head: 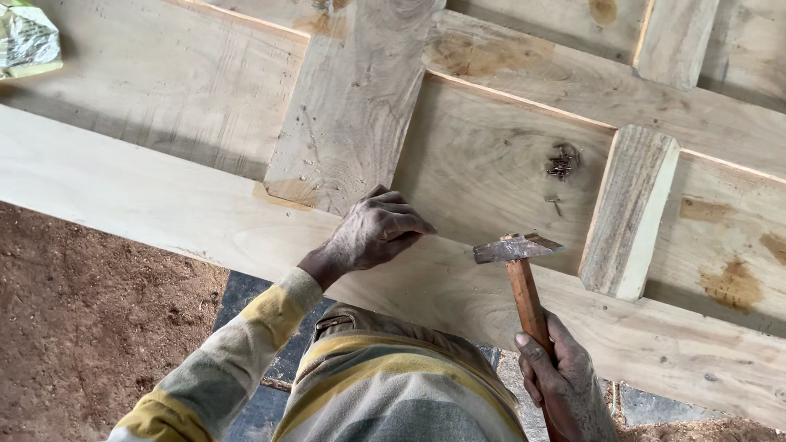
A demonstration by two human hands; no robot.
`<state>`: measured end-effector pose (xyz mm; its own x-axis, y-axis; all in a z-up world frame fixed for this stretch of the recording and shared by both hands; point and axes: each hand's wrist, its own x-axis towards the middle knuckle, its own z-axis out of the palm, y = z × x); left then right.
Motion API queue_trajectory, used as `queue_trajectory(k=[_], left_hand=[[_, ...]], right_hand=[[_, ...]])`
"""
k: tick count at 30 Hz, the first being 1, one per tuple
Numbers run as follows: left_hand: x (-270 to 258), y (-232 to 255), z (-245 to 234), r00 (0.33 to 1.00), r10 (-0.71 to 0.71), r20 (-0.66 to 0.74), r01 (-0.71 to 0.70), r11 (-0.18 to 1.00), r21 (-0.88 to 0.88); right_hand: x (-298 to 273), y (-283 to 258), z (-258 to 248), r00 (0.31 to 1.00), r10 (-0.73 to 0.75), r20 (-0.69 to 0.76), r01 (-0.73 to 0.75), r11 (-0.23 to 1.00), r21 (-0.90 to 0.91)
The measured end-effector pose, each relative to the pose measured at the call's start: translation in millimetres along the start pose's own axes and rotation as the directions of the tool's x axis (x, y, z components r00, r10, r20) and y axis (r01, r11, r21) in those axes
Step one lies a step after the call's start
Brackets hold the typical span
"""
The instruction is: The person hammers nails into a wooden frame with a hammer, picking up the nails and positioning them before driving them into the wood.
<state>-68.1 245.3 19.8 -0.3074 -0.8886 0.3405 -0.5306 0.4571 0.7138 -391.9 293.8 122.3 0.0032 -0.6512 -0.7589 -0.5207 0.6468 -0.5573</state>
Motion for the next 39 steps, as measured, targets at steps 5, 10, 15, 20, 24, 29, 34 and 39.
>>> queue_trajectory(k=[5, 10, 15, 20, 24, 29, 34, 39], left_hand=[[-3, 4, 3, 0.996, 0.068, -0.05, -0.064, 0.995, 0.075], [-5, 4, 4, 0.999, 0.044, -0.019, -0.041, 0.989, 0.14], [-8, 2, 7, 1.0, 0.025, 0.005, -0.026, 0.986, 0.167], [-6, -1, 8, 0.995, -0.078, 0.063, 0.065, 0.981, 0.185], [-4, -2, 8, 0.994, -0.107, 0.037, 0.104, 0.991, 0.086], [-1, 7, 10, 0.98, -0.192, 0.058, 0.187, 0.979, 0.076], [0, 13, 9, 0.969, -0.228, 0.094, 0.213, 0.966, 0.145], [-8, 10, 13, 0.975, -0.221, 0.022, 0.219, 0.973, 0.07]], right_hand=[[-7, -5, 9, 0.998, 0.02, -0.057, -0.018, 0.999, 0.028], [-14, -13, 21, 0.995, -0.01, -0.095, 0.009, 1.0, -0.013], [-20, -20, 37, 0.977, -0.167, -0.132, 0.137, 0.968, -0.209], [-31, -36, 56, 0.98, -0.166, -0.111, 0.152, 0.98, -0.127], [-37, -55, 60, 0.981, -0.164, -0.105, 0.143, 0.972, -0.189], [-41, -72, 61, 0.977, -0.205, -0.067, 0.194, 0.971, -0.137], [-45, -74, 62, 0.981, -0.17, -0.088, 0.151, 0.97, -0.191], [-47, -78, 68, 0.99, -0.129, -0.058, 0.113, 0.966, -0.233]])
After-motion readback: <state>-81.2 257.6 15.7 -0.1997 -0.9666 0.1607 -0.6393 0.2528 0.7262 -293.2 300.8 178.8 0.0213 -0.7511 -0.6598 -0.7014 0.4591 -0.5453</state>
